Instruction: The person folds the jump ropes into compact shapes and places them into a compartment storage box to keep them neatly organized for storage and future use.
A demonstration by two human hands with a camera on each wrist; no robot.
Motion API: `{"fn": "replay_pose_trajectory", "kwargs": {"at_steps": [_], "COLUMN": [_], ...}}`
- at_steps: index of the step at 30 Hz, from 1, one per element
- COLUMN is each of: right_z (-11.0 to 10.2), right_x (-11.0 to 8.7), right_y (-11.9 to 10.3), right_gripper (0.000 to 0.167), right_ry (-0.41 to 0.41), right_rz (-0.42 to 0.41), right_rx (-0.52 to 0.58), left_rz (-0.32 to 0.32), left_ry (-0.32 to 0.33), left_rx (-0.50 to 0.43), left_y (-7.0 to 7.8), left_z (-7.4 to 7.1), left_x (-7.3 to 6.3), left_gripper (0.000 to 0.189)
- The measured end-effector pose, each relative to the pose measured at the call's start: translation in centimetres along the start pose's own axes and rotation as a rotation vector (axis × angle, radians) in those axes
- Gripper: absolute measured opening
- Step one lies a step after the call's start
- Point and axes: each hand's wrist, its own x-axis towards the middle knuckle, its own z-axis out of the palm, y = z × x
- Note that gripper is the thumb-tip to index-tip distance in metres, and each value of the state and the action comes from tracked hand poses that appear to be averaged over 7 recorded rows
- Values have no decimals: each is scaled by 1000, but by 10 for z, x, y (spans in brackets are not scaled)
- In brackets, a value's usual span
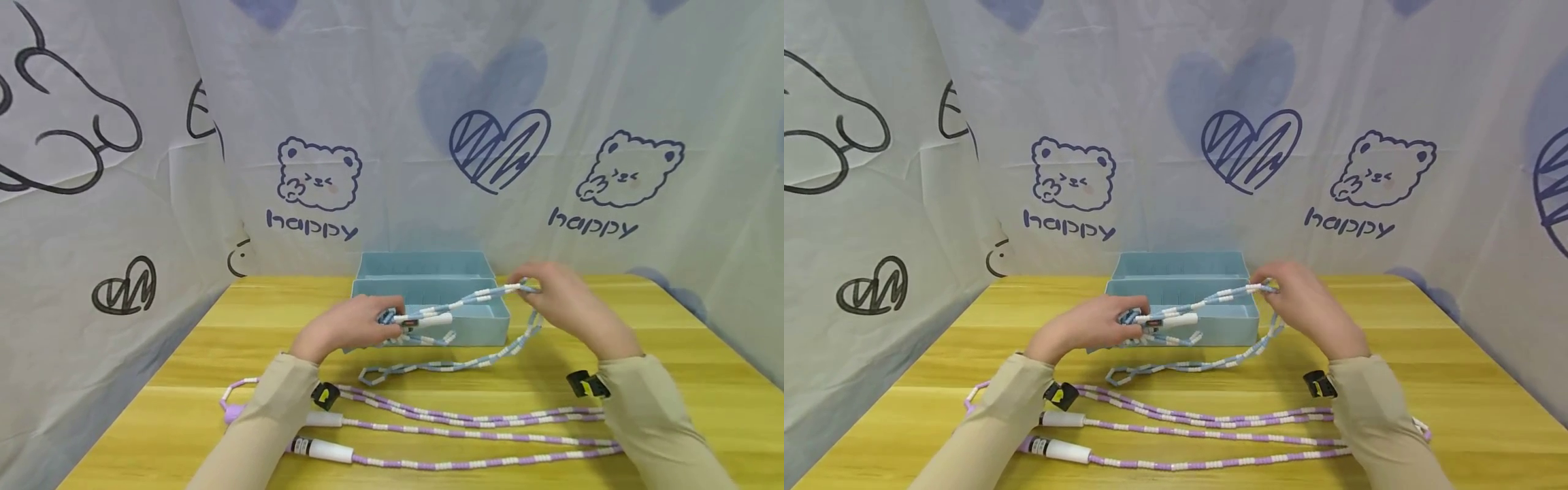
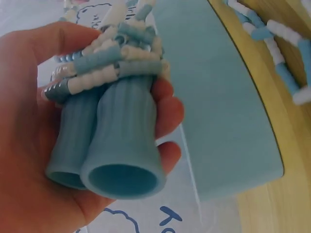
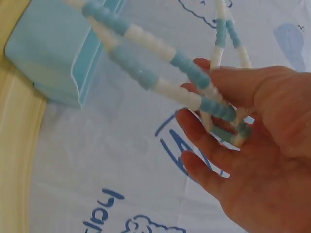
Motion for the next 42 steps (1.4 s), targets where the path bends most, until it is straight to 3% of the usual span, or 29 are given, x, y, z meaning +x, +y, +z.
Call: {"fn": "replay_pose_trajectory", "kwargs": {"at_steps": [3, 7, 10, 15, 17, 23, 27, 31, 35, 37, 40, 42], "right_z": [-9, -26, -37, -49, -51, -41, -28, -10, 13, 26, 43, 52], "right_x": [-1, -7, -13, -23, -26, -21, -14, -7, -1, 1, 2, 2], "right_y": [7, 19, 29, 48, 54, 61, 47, 14, -23, -38, -54, -59], "right_gripper": [21, 17, 23, 36, 37, 30, 26, 25, 30, 39, 54, 57], "right_ry": [32, 22, 46, 77, 74, -28, -59, -78, -176, -231, -264, -241], "right_rz": [37, 156, 240, 266, 266, 249, 214, 90, -37, -50, -36, -61], "right_rx": [53, 227, 357, 486, 428, 24, -10, 142, 325, 385, 381, 322], "left_rz": [17, 16, 6, -21, -25, 6, 38, 53, 76, 92, 104, 104], "left_ry": [-17, -13, -14, -31, -32, -28, -41, -56, -50, -42, -33, -33], "left_rx": [-54, -58, -50, -55, -53, -68, -78, -97, -109, -125, -139, -145], "left_y": [1, -1, -5, -8, -8, -2, 7, 15, 18, 18, 17, 16], "left_z": [-5, -12, -15, -17, -17, -16, -16, -15, -13, -13, -12, -13], "left_x": [-2, -7, -9, -9, -9, -8, -9, -10, -9, -8, -8, -7], "left_gripper": [26, 29, 32, 29, 25, 27, 30, 28, 26, 21, 14, 11]}}
